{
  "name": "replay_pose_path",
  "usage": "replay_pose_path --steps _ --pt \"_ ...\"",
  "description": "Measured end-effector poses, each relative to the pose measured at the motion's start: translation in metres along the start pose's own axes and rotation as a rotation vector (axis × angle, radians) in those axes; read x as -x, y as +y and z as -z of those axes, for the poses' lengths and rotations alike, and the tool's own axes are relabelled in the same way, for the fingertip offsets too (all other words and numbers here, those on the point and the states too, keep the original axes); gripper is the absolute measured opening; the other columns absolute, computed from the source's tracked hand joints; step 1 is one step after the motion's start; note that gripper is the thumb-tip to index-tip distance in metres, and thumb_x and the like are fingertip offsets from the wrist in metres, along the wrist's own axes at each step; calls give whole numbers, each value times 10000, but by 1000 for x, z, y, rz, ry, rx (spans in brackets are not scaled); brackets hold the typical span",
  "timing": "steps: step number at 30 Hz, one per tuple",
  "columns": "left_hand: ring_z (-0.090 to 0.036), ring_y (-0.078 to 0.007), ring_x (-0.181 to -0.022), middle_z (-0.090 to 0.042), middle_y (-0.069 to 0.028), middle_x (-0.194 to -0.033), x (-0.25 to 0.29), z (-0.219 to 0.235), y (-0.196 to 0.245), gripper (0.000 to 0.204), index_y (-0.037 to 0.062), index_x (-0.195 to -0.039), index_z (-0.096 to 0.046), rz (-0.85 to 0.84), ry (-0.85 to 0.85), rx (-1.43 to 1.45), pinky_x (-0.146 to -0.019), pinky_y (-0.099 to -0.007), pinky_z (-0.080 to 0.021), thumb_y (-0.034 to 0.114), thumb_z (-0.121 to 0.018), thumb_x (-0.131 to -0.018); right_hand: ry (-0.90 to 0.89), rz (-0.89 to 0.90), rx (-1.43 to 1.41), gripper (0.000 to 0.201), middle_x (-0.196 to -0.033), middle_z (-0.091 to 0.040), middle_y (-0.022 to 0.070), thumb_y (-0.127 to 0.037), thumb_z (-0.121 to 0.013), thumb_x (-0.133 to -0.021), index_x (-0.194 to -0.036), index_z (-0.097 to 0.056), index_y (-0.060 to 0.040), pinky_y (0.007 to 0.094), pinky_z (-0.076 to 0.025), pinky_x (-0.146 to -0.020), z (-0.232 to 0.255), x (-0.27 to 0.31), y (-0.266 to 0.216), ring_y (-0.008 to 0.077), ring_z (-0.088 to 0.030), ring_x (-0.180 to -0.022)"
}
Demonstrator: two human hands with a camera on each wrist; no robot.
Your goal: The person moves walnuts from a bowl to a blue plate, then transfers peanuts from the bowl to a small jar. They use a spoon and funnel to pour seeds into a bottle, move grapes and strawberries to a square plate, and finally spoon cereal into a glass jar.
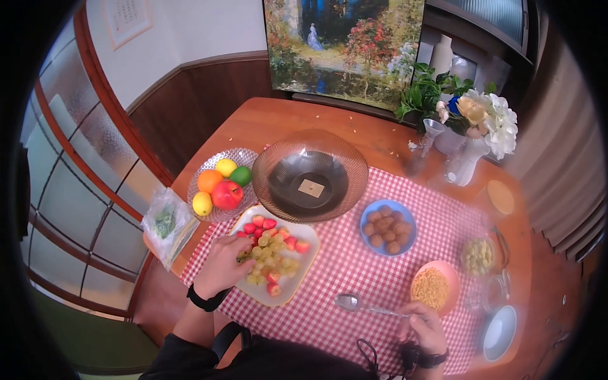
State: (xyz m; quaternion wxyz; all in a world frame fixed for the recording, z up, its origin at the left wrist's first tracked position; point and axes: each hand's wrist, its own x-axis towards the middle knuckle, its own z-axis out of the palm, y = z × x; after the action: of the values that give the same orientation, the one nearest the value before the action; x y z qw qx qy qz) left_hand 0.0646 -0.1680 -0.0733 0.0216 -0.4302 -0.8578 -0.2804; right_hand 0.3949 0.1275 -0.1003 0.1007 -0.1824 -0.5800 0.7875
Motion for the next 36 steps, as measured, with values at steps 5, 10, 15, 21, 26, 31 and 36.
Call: replay_pose_path --steps 5,10,15,21,26,31,36 --pt "-538 -323 -920 -594 -113 -920 10 -4 -10 279 50 -948 -656 43 12 -122 -852 -426 -418 111 -695 -678 182 -35 207 256 -581 -548 48 -194 -525 -934 -1027 -541 45 224 -448 -469 12 13 0 116 -533 -478" --pt "-513 -305 -902 -548 -104 -883 13 -5 -13 155 62 -835 -662 26 19 -85 -812 -416 -412 72 -676 -681 155 -257 272 229 -693 -612 67 -106 -566 -900 -1090 -527 15 222 -489 -532 6 25 -5 109 -592 -578" --pt "-517 -316 -889 -543 -119 -882 14 -10 -15 107 44 -776 -615 4 0 -104 -803 -416 -406 66 -664 -684 84 -106 703 395 -850 -650 102 -130 -675 -821 -1152 -540 38 279 -498 -694 0 23 -16 172 -633 -750" --pt "-532 -327 -916 -554 -126 -914 11 -3 -10 156 25 -801 -553 27 32 22 -837 -410 -406 54 -655 -687 110 -119 823 412 -763 -649 90 -115 -695 -797 -1141 -552 60 258 -495 -613 -9 18 -26 129 -616 -653" --pt "-550 -344 -857 -546 -149 -928 7 -2 -6 173 13 -845 -539 35 20 183 -748 -398 -448 28 -639 -704 101 -138 914 400 -770 -645 93 -111 -699 -790 -1124 -556 57 259 -492 -588 -8 21 -27 130 -615 -630" --pt "-568 -201 -838 -546 -100 -924 1 6 -3 133 7 -840 -524 81 -51 388 -691 -309 -464 43 -632 -771 113 -114 880 429 -842 -650 139 -163 -707 -800 -1128 -547 64 283 -500 -602 -9 20 -28 167 -631 -656" --pt "-544 -117 -827 -553 -36 -977 0 2 -17 64 30 -847 -526 257 -71 998 -709 -240 -457 19 -585 -827 123 -151 852 406 -899 -648 129 -179 -703 -800 -1105 -564 51 284 -499 -607 -12 20 -35 167 -613 -656"
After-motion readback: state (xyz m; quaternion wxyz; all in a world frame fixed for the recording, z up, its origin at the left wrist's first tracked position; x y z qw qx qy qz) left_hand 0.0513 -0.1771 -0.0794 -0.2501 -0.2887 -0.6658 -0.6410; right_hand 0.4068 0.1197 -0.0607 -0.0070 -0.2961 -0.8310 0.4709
